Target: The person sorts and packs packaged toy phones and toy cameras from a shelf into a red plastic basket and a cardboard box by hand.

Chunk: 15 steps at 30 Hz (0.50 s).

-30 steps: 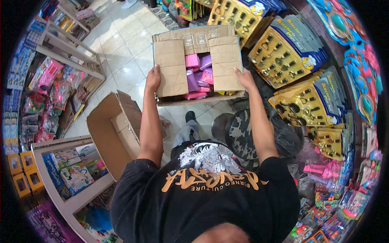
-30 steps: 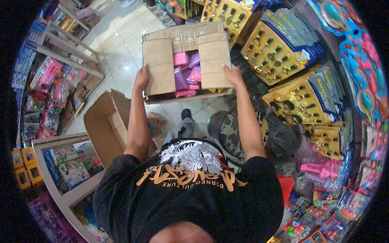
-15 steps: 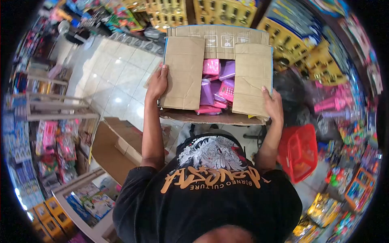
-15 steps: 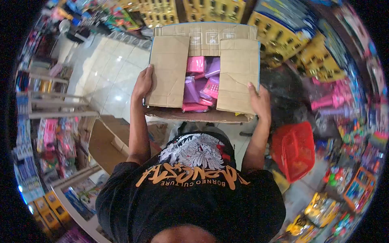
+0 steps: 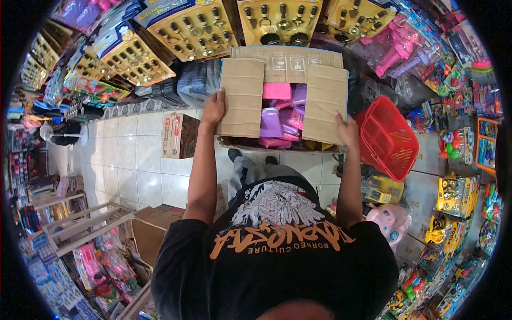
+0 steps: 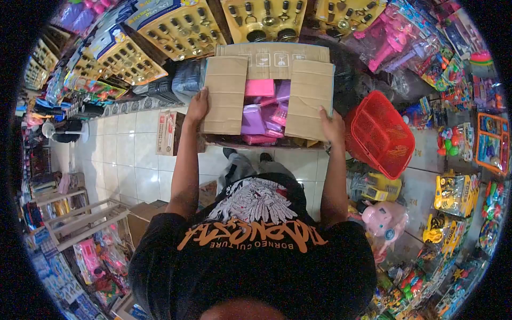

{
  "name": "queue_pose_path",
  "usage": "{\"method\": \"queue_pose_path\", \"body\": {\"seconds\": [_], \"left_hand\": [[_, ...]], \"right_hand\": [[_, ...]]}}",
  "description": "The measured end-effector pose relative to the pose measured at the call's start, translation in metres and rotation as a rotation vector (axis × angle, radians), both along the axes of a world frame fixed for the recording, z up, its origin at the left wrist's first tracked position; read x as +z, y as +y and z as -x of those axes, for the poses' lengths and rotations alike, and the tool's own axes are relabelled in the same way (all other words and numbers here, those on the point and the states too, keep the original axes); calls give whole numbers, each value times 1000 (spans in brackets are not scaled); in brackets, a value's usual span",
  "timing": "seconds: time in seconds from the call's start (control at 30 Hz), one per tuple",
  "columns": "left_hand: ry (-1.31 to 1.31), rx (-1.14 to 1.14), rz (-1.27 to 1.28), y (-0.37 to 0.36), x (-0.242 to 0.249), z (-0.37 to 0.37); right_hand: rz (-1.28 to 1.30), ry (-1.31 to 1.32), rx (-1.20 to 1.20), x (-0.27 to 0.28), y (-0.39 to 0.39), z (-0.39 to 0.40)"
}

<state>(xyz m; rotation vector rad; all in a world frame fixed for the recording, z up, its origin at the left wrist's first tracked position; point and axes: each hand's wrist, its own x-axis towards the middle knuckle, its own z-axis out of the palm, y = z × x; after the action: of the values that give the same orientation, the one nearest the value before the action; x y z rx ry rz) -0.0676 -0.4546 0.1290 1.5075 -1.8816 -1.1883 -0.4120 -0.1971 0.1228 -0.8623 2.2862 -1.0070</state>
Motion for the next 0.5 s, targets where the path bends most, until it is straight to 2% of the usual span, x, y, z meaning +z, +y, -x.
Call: {"method": "queue_pose_path", "body": {"seconds": [0.03,0.07,0.13,0.2,0.33,0.43,0.5], "left_hand": [[-2,-3,-6,-3,0,2],[-42,-3,29,-4,-4,0],[-91,-10,52,2,-7,-4],[-3,28,103,7,-1,-7],[-10,73,64,3,-16,-26],[53,11,2,1,-6,-31],[-34,-63,24,-5,6,-26]], "right_hand": [[42,-47,-76,-5,2,-1],[0,-18,-96,16,2,-13],[45,-51,-121,6,1,-19],[104,-78,-150,9,-5,-23],[121,-124,-145,11,-11,-21],[151,-198,-138,11,-13,-22],[174,-246,-135,14,-13,-26]]}}
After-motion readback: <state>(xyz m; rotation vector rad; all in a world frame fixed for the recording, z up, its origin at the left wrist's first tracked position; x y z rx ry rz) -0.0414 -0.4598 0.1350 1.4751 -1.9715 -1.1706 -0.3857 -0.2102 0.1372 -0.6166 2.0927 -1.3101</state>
